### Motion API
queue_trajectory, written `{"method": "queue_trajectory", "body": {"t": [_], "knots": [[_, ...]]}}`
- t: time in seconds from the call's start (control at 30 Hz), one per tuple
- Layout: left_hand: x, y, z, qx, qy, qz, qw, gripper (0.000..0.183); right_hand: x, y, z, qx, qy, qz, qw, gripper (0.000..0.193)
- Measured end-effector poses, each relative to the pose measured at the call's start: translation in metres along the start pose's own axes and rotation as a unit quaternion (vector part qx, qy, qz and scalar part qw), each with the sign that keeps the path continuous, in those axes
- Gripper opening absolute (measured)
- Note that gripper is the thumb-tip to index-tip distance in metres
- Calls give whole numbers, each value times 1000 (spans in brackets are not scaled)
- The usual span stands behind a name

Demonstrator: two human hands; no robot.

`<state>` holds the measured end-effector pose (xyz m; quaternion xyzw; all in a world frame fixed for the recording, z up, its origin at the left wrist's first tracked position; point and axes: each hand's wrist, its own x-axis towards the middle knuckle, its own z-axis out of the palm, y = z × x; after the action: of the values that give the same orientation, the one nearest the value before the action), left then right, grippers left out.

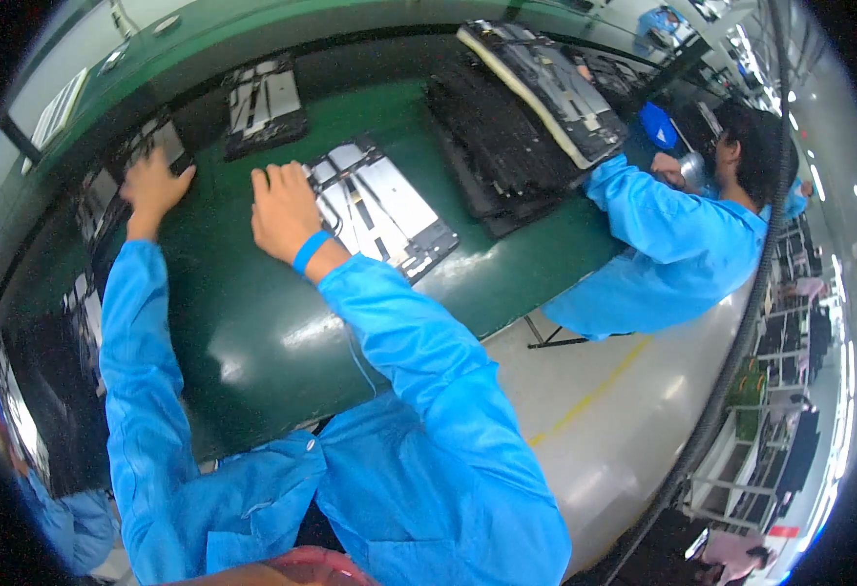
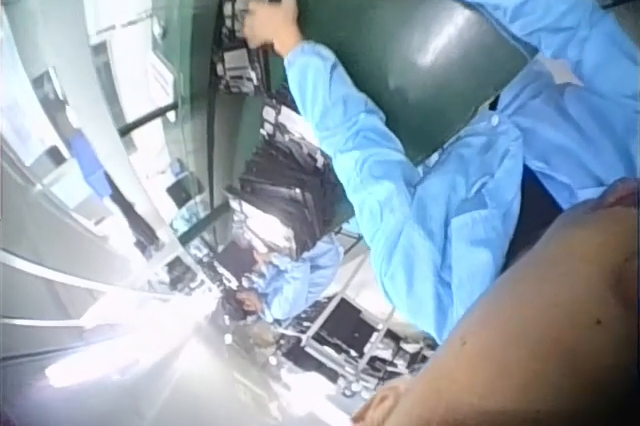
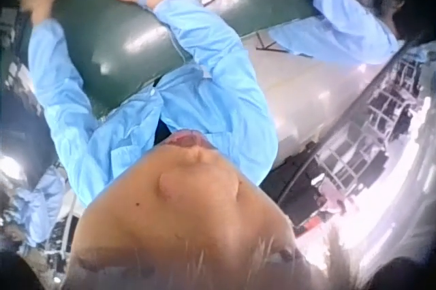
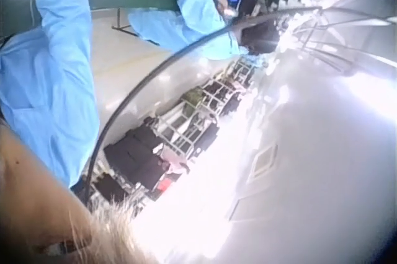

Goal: The person assembles tablet devices along a conveyor line by connecting internal ribbon cables and applying adhesive strips inside the chassis by hand, then placing the devices back onto the conveyor belt.

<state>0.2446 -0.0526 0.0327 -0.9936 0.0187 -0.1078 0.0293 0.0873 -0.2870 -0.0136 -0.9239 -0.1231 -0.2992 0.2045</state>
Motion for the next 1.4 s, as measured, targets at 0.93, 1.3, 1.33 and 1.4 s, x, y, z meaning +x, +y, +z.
{"method": "queue_trajectory", "body": {"t": [0.93,1.3,1.33,1.4], "knots": [[25,-104,92,-695,-122,-299,642,72,86,-66,111,245,30,183,952,62],[-59,-67,54,-735,152,-201,630,54,57,-65,81,454,70,188,868,52],[-76,-65,46,-751,131,-203,615,54,47,-63,79,476,76,201,853,53],[-125,-56,31,-719,103,-218,652,57,27,-65,53,512,75,240,821,55]]}}
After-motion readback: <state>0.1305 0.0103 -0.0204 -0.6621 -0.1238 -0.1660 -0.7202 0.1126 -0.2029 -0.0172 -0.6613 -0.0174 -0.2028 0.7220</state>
